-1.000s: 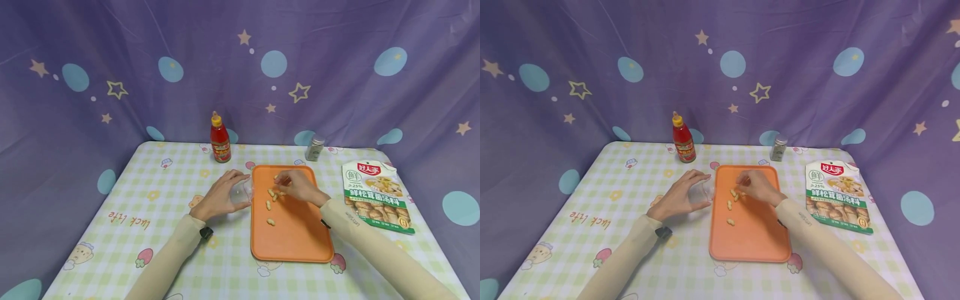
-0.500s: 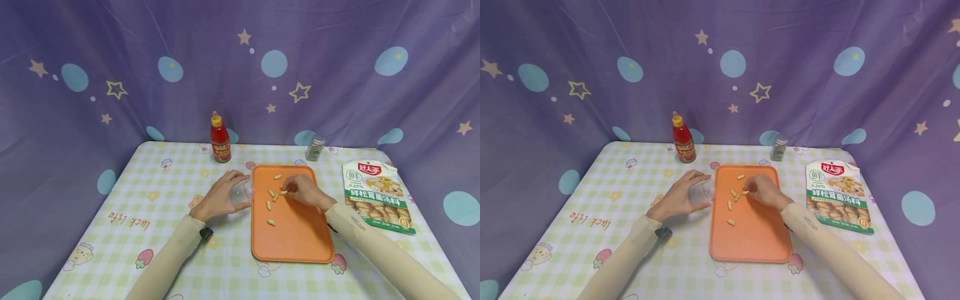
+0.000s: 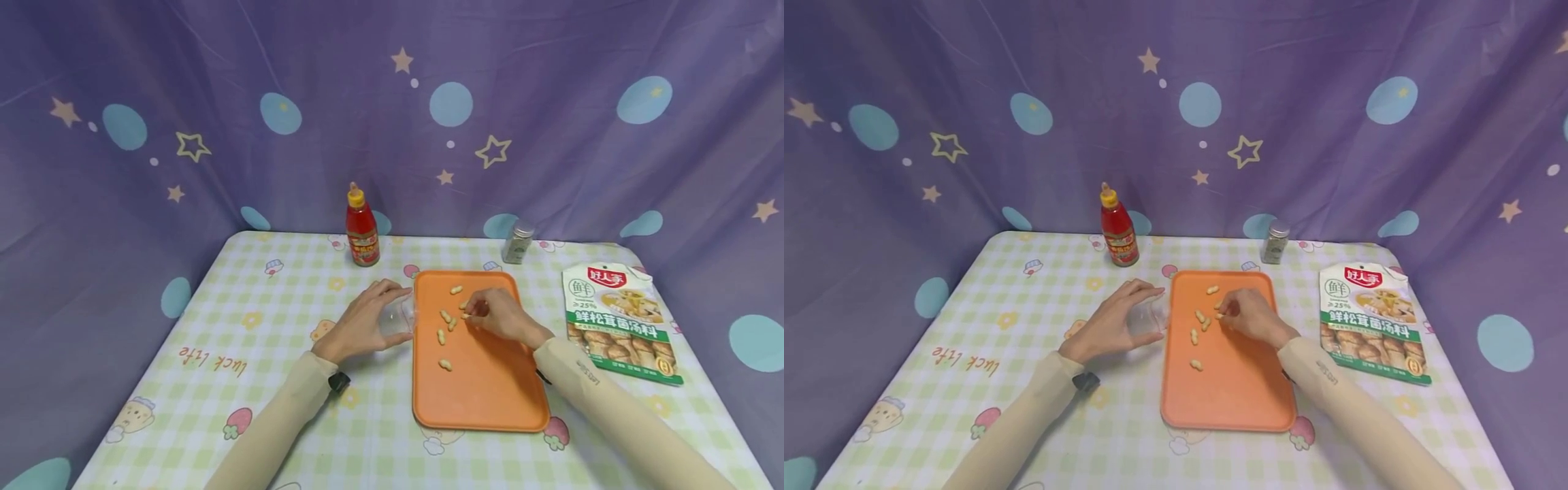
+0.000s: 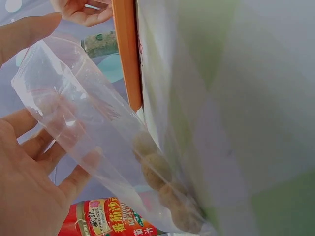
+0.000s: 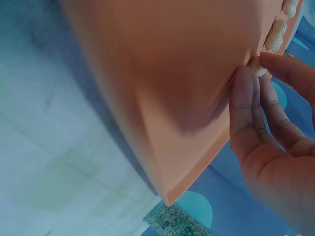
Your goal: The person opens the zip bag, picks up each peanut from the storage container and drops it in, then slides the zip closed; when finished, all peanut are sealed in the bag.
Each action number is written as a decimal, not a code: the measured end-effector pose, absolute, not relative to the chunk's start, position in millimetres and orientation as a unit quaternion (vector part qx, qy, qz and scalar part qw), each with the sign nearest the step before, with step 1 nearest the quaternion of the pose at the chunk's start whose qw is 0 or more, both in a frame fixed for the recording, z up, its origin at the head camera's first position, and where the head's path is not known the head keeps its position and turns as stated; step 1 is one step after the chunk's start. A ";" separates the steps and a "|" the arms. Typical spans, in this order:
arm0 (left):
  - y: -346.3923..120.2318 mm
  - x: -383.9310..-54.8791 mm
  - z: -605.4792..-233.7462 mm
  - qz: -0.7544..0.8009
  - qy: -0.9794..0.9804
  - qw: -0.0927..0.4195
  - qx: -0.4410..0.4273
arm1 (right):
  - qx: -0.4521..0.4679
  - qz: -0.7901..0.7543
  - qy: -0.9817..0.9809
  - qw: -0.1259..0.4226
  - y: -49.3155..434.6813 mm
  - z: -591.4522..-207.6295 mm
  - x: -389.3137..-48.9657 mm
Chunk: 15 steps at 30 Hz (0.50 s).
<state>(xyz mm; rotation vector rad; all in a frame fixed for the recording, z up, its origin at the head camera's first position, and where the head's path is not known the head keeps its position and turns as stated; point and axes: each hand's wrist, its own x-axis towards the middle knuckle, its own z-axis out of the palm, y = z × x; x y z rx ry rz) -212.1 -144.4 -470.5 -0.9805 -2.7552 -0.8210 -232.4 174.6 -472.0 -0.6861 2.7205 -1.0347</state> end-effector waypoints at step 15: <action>-142.9 -210.2 -465.7 -0.269 -0.903 0.061 -0.330 | -0.251 -0.368 0.893 0.061 146.0 -451.6 -223.6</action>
